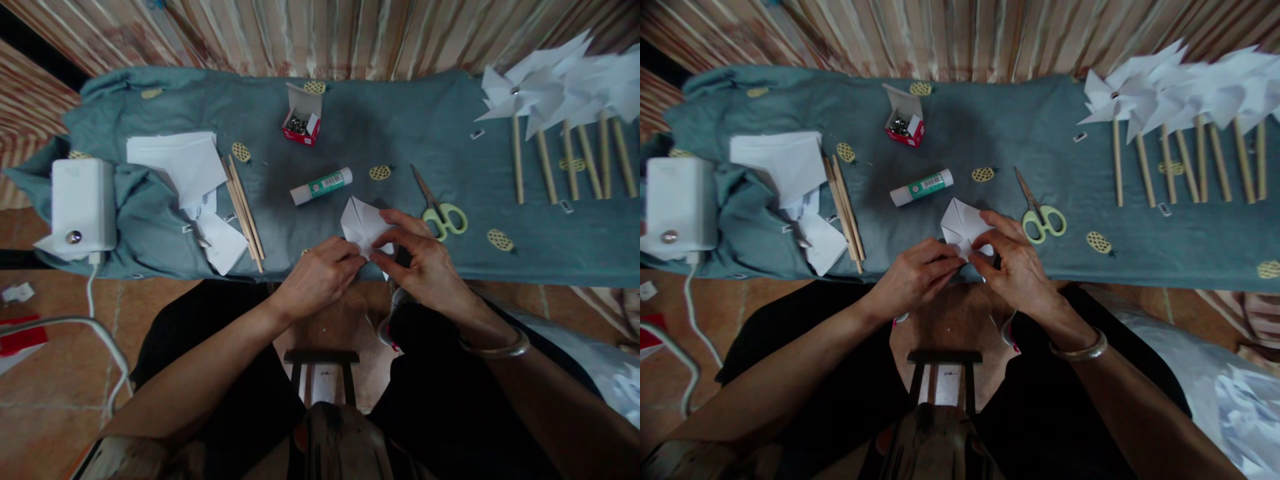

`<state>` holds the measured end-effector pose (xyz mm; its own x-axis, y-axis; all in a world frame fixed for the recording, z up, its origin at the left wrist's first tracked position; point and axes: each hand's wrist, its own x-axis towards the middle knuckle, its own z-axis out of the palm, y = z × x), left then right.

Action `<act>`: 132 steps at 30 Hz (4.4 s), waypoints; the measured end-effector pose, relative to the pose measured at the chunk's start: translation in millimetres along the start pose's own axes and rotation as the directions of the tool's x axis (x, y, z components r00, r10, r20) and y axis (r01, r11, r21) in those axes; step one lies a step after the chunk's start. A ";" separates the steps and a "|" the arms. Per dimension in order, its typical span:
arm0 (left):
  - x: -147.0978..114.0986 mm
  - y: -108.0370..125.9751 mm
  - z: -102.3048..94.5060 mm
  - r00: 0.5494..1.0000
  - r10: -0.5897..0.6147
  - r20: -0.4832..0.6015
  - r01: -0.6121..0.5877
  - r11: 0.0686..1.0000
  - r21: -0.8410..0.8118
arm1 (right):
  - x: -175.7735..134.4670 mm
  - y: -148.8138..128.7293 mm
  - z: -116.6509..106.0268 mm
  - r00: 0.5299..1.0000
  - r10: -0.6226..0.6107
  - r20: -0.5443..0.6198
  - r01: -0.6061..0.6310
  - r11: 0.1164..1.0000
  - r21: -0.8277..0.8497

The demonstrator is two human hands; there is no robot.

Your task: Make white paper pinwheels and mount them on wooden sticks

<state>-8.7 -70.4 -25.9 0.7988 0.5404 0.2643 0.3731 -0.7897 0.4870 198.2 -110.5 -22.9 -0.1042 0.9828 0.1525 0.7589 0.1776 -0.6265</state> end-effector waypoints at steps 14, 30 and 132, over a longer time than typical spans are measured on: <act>2.0 -2.0 -0.3 0.999 -0.048 0.012 0.049 0.995 -0.092 | 0.2 0.4 0.2 1.000 -0.007 0.003 0.007 1.000 -0.020; 2.7 -2.4 -0.6 0.998 -0.053 0.028 0.056 0.992 -0.109 | -1.6 -2.1 3.9 0.993 -0.121 -0.011 0.120 0.992 -0.041; -7.6 2.9 -4.8 0.996 0.069 0.057 -0.076 0.989 0.129 | 9.8 -4.3 12.7 0.994 0.077 -0.079 -0.067 0.990 0.128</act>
<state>-16.0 -75.4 -22.5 0.8485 0.4668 0.2492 0.3688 -0.8594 0.3542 185.8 -101.0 -28.5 0.0058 0.9866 0.1633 0.6757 0.1165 -0.7279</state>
